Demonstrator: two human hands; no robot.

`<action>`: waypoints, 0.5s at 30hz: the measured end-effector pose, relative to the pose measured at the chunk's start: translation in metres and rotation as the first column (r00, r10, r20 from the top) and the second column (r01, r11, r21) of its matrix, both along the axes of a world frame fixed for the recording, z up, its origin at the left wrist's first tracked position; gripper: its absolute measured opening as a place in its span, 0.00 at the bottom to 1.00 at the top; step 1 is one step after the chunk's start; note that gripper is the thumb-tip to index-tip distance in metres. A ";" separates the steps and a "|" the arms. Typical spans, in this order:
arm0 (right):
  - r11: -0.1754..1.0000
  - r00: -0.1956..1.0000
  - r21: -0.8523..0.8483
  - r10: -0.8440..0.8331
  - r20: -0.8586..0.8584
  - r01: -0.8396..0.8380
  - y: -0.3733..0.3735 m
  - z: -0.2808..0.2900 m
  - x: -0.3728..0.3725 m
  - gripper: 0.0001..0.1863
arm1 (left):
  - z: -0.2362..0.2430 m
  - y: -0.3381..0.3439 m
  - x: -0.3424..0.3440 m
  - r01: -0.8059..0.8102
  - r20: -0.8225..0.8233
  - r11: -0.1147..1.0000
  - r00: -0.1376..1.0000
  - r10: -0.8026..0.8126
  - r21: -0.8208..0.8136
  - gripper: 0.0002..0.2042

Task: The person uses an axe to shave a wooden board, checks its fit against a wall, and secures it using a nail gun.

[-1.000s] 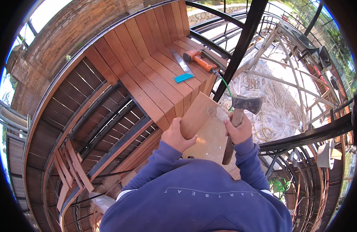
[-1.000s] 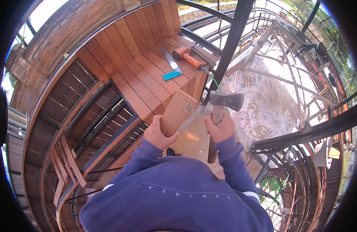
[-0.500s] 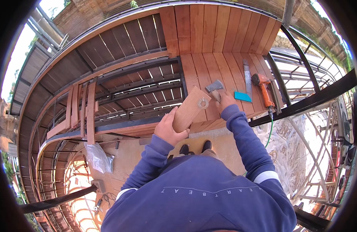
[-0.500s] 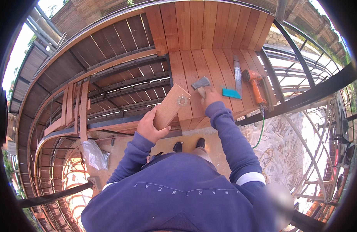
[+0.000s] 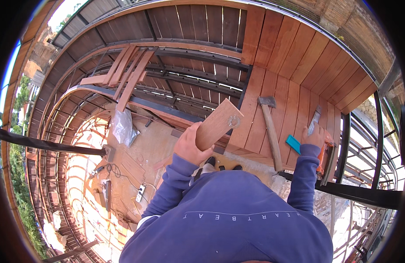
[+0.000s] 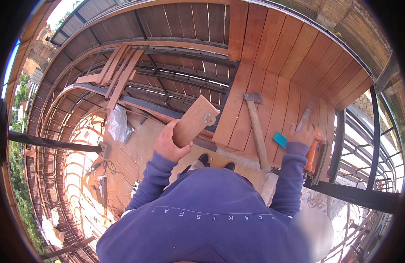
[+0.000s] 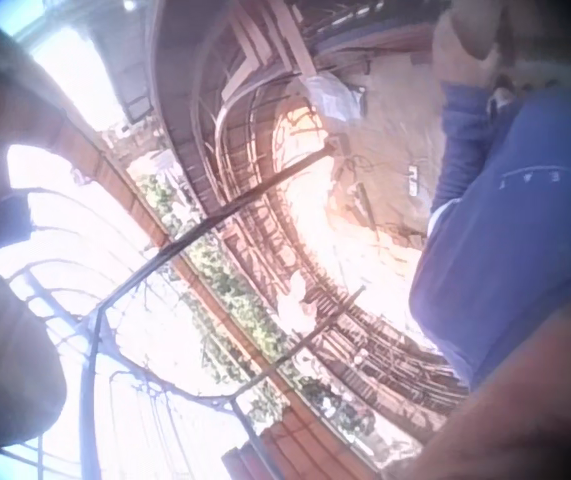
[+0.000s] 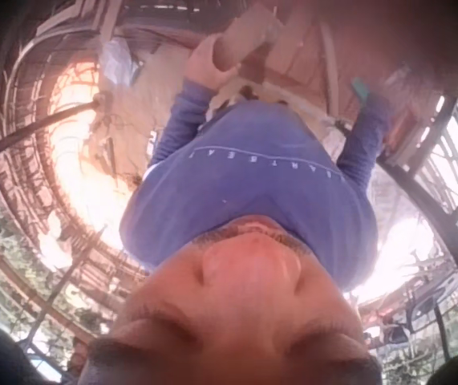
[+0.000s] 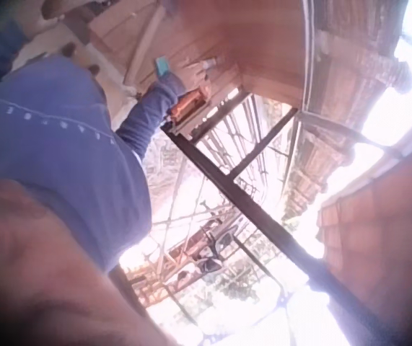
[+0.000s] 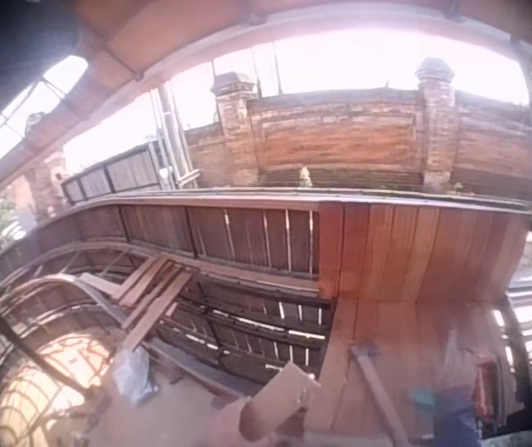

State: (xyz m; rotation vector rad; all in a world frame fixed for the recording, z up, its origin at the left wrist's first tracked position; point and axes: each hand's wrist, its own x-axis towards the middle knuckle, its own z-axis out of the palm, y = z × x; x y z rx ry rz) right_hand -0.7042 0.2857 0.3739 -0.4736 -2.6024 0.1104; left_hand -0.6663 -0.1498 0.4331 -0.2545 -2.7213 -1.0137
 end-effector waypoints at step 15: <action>0.943 0.862 -0.142 -0.207 0.464 0.302 0.134 -0.058 0.059 0.38 | -0.025 -0.019 0.005 -0.189 0.203 0.114 0.566 -0.799 0.975 0.43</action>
